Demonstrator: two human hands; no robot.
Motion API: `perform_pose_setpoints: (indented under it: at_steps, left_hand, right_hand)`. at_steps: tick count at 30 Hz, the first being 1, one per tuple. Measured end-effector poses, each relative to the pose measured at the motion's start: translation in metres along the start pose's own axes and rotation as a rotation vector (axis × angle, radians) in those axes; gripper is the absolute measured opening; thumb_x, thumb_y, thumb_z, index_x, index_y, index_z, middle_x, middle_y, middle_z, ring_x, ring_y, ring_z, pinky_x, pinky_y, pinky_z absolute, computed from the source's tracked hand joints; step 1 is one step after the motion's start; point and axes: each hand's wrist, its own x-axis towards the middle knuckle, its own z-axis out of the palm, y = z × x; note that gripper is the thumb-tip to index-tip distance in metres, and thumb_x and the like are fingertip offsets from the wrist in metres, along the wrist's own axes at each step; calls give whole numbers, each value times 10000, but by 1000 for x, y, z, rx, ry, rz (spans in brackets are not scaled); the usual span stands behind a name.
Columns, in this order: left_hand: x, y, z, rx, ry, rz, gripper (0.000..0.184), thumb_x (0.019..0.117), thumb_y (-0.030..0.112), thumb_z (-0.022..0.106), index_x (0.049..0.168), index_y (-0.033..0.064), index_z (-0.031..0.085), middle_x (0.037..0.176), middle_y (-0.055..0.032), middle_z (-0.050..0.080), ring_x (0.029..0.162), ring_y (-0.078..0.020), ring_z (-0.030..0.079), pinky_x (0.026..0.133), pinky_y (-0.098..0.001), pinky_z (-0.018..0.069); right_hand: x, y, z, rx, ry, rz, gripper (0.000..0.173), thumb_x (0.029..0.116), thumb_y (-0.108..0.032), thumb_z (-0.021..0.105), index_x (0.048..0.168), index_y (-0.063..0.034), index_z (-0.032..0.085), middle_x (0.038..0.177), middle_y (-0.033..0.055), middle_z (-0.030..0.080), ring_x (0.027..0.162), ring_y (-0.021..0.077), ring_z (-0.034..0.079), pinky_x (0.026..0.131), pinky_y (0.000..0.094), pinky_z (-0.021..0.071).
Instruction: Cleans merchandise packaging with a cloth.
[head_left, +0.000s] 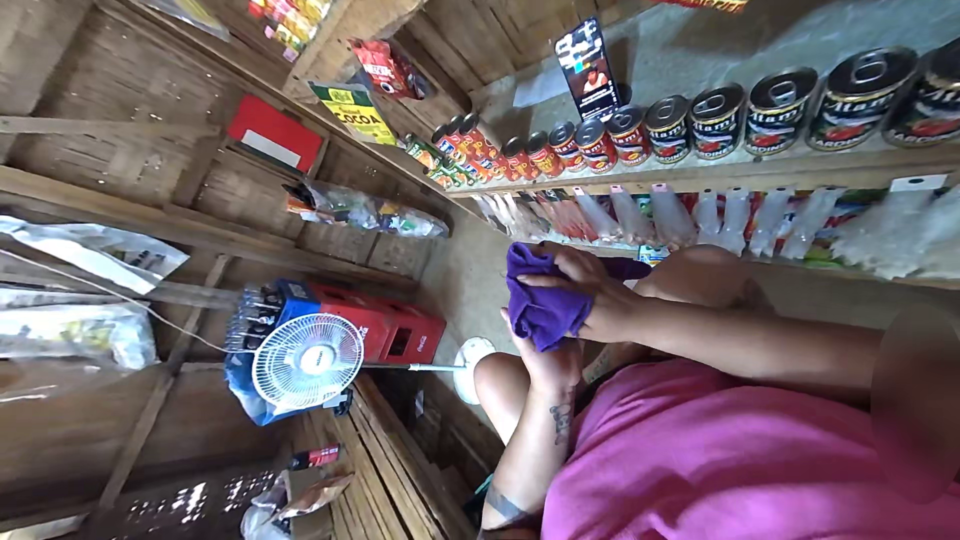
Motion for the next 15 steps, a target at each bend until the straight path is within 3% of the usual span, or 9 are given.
perform_pose_setpoints:
  at_steps: [2, 7, 11, 13, 15]
  left_hand:
    - [-1, 1, 1, 59, -10, 6, 642, 925, 786, 358, 1117, 246, 647, 991, 51, 708, 967, -86, 678, 835, -329, 580]
    - [-10, -3, 6, 212, -39, -30, 779, 769, 877, 512, 1244, 263, 570, 1101, 85, 688, 1084, -58, 641, 930, -329, 549]
    - [-17, -9, 0, 314, -117, -143, 1042, 730, 894, 538, 1390, 95, 428, 1188, 5, 668, 1125, -101, 637, 972, -362, 542]
    - [-19, -13, -1, 337, -175, -142, 977, 835, 724, 642, 1446, 45, 297, 1228, -11, 629, 1127, -93, 631, 985, -353, 540]
    - [-19, -14, 2, 315, -187, -124, 699, 958, 342, 662, 1445, 41, 260, 1214, -30, 618, 1094, -106, 647, 970, -360, 553]
  right_hand:
    - [0, 0, -1, 35, 15, 32, 662, 808, -323, 759, 1442, -229, 593, 1538, 157, 463, 1447, 343, 390, 1136, 594, 346]
    - [5, 3, -4, 86, 124, 146, 659, 715, -359, 860, 1318, -167, 676, 1352, 176, 591, 1274, 352, 539, 1018, 579, 463]
    - [10, 9, -13, 115, 133, 167, 540, 752, -355, 855, 1218, -116, 722, 1241, 145, 669, 1186, 302, 606, 1013, 508, 491]
    - [11, 12, -14, 139, 179, 153, 503, 777, -331, 824, 1187, -59, 719, 1188, 148, 691, 1156, 277, 630, 1017, 457, 498]
    - [11, 16, -14, 175, 170, 164, 472, 822, -320, 808, 1192, -44, 709, 1185, 132, 700, 1164, 234, 635, 1034, 412, 499]
